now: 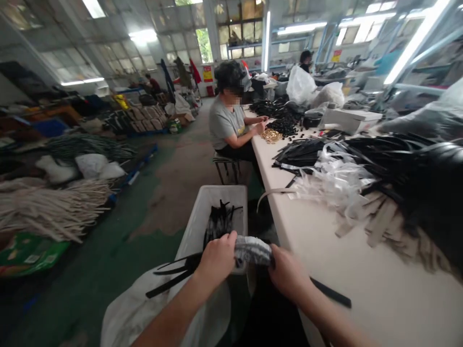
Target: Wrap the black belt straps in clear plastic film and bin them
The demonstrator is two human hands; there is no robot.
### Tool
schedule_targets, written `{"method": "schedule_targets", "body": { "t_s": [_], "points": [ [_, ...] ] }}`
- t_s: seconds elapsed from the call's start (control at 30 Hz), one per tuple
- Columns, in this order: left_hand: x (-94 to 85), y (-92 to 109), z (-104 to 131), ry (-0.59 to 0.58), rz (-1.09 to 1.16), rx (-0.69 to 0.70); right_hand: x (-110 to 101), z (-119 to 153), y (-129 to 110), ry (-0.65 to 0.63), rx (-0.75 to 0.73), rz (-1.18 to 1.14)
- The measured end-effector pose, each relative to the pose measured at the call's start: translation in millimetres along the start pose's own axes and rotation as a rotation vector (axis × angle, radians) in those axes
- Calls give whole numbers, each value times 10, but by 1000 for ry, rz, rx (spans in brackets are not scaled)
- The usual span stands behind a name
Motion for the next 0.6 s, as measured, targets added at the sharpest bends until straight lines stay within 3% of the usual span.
{"method": "schedule_targets", "body": {
  "t_s": [0.13, 0.2, 0.27, 0.37, 0.43, 0.5, 0.6],
  "points": [
    [239, -1194, 161, 0, 90, -242, -11, -1189, -487, 45, -299, 305],
    [507, -1672, 302, 16, 177, -354, 33, -1829, -766, 51, -478, 354],
    [848, -2008, 410, 29, 263, -452, 163, -2447, -1054, 21, -584, 354],
    [1382, -2258, 295, 79, 343, -583, 437, -3220, -1425, -8, -665, 346],
    [1659, -2307, -37, 92, 334, -666, 582, -3539, -1575, 13, -667, 350],
    [1812, -2306, -490, 71, 309, -704, 668, -3628, -1633, 42, -630, 366],
    [1842, -2286, -1077, 29, 320, -636, 757, -3328, -1567, 46, -579, 395]
  ]
}}
Point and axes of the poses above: each hand's wrist, its own z-axis away from the middle knuckle, its own x-axis out of the palm, y = z × x, the point moved 1 cm from there along -z, towards the middle knuckle, and after that the axes turned 7 degrees about y, right-handed, at the moved point
